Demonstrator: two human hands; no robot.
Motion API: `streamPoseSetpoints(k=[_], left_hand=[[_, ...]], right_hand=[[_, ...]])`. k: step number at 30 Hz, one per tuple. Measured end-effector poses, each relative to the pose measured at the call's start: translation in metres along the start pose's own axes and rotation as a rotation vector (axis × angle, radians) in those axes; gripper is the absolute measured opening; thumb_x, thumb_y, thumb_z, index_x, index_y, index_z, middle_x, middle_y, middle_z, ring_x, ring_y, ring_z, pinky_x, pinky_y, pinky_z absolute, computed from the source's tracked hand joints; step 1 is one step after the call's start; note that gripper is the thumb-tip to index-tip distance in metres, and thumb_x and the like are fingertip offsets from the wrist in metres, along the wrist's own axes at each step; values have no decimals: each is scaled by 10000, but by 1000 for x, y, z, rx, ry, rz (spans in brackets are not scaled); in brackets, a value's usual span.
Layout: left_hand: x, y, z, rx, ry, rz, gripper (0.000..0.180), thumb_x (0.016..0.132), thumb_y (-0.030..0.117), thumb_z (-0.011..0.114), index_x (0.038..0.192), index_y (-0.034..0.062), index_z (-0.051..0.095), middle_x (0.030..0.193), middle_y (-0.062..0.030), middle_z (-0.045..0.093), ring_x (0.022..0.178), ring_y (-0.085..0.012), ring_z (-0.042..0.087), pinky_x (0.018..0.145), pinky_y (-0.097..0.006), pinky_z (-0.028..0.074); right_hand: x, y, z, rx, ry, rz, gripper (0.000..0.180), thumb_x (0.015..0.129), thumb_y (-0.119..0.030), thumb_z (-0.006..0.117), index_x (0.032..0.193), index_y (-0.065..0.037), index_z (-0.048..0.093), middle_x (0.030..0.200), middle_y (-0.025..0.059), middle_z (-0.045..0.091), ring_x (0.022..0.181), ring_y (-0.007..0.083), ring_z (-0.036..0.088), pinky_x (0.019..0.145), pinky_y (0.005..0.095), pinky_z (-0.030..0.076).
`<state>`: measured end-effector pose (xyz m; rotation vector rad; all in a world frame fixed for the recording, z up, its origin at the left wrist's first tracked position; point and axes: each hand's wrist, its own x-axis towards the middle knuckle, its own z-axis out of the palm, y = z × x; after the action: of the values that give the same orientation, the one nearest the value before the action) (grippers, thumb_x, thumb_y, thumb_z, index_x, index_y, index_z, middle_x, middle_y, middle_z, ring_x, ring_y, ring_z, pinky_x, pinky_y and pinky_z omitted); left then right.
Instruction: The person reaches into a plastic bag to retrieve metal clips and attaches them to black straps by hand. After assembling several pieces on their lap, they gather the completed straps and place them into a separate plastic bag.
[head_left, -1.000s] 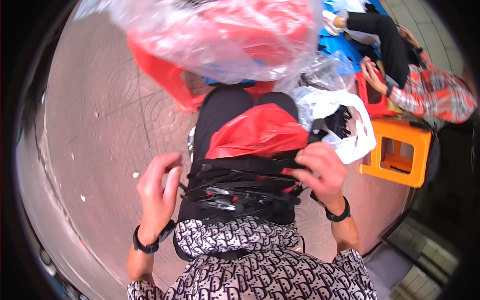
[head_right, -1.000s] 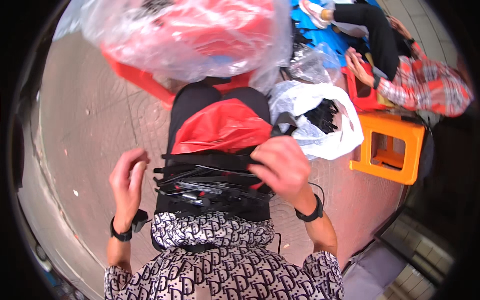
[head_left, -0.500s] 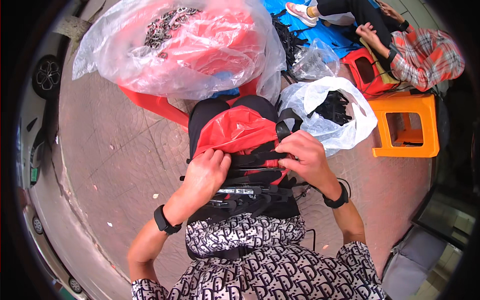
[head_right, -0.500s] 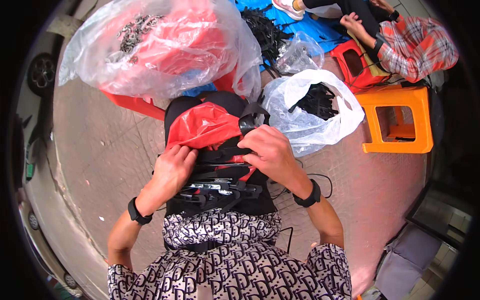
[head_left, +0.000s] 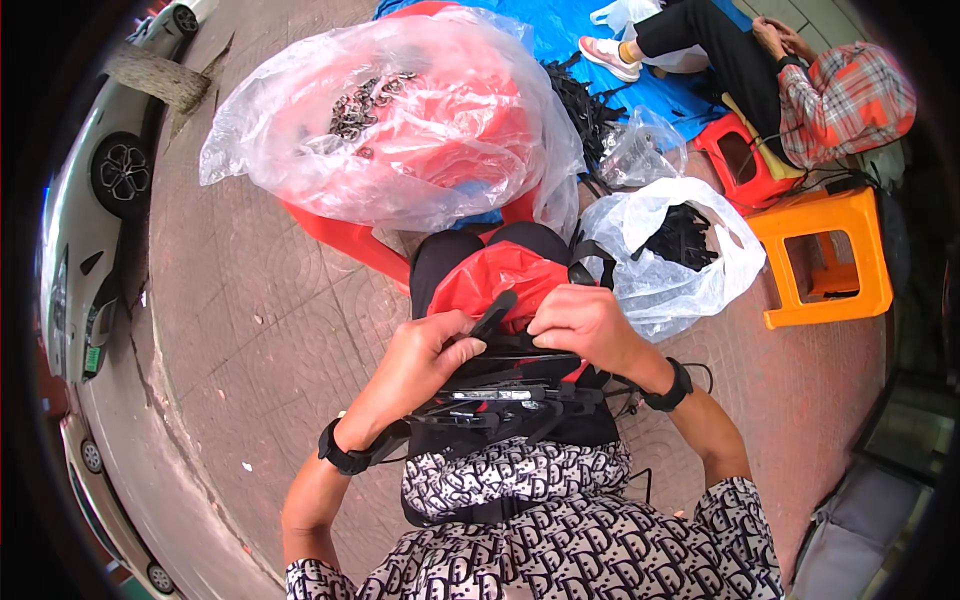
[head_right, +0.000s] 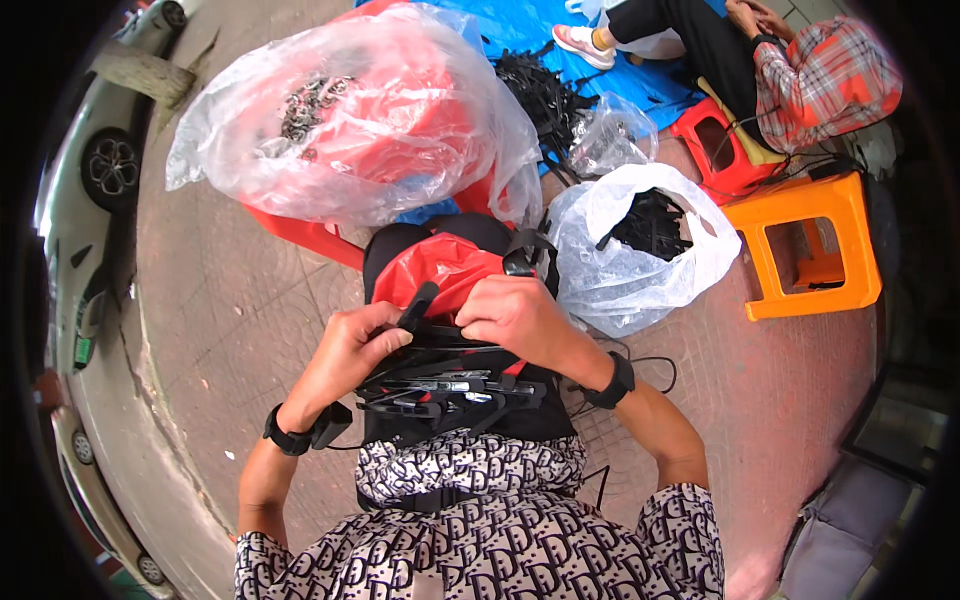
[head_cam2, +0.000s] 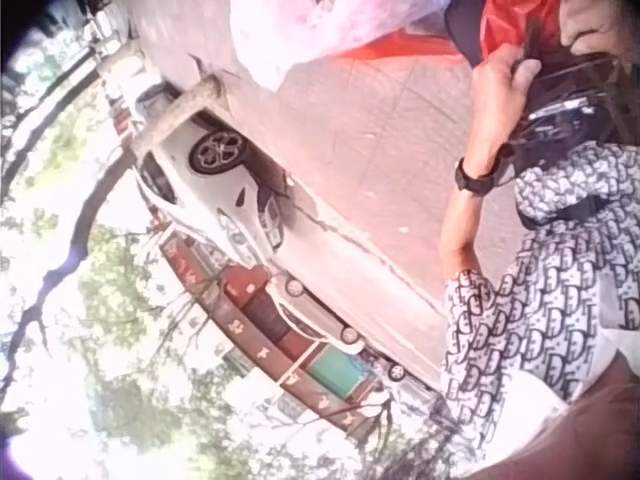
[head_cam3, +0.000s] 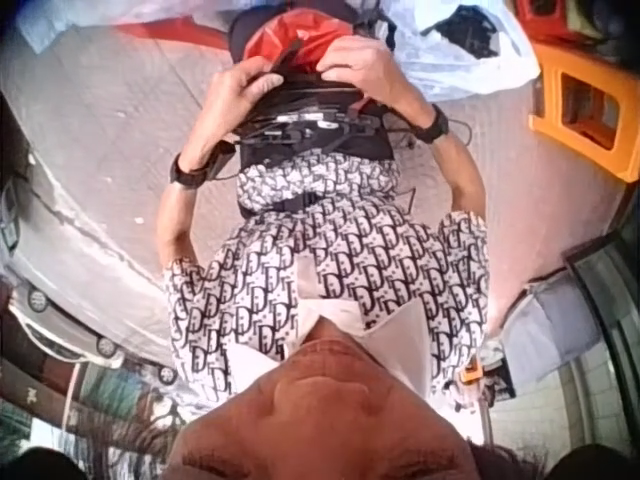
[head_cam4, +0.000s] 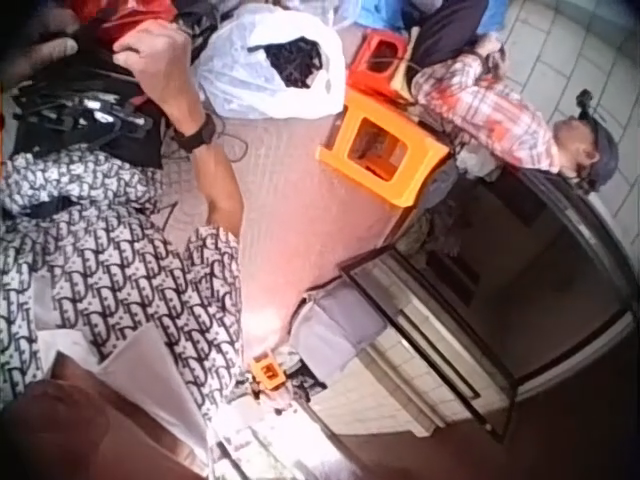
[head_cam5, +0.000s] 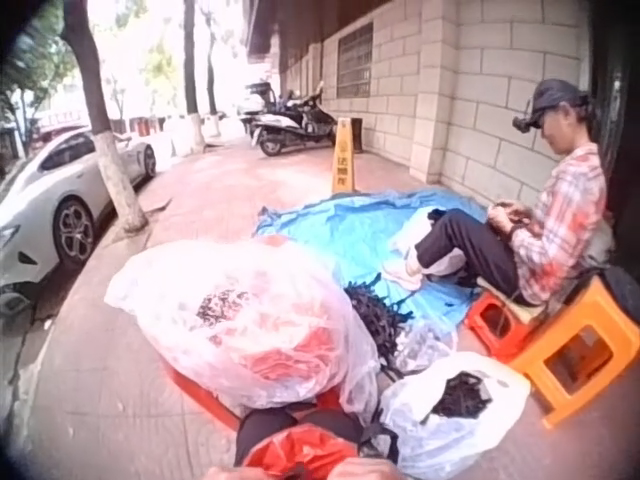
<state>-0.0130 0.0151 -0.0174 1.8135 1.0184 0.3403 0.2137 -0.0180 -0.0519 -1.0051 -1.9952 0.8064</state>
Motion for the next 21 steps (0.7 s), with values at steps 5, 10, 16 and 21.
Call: streamPoseSetpoints(k=[5, 10, 16, 21], left_hand=[[-3, 26, -16, -322, -49, -165, 93, 801, 123, 581, 827, 34, 570, 642, 47, 502, 556, -28, 429, 481, -188, 348], [-9, 44, -3, -313, 41, -98, 96, 799, 116, 588, 807, 22, 571, 610, 18, 516, 544, -31, 438, 478, -199, 359], [-10, 42, 19, -316, 97, -94, 92, 770, 78, 615, 765, 12, 551, 570, -6, 499, 529, -50, 474, 477, -218, 391], [-12, 41, 25, -280, 225, 10, 112, 773, -2, 556, 882, 5, 532, 731, -9, 530, 645, -56, 491, 590, -195, 414]], right_hand=[[21, -29, -5, 370, 70, 351, 238, 651, 1, 636, 888, 0, 608, 822, 76, 579, 703, 111, 566, 633, 226, 450], [37, -53, -9, 615, 296, 226, 324, 649, 12, 645, 967, -29, 596, 869, 65, 571, 744, 102, 551, 632, 200, 446], [23, -51, -1, 356, 157, 241, 146, 635, -66, 660, 762, -4, 625, 767, 69, 560, 769, 169, 551, 677, 274, 445], [15, -18, -5, -74, 307, -280, 88, 602, -89, 642, 674, -58, 603, 713, 47, 572, 739, 231, 570, 608, 300, 468]])
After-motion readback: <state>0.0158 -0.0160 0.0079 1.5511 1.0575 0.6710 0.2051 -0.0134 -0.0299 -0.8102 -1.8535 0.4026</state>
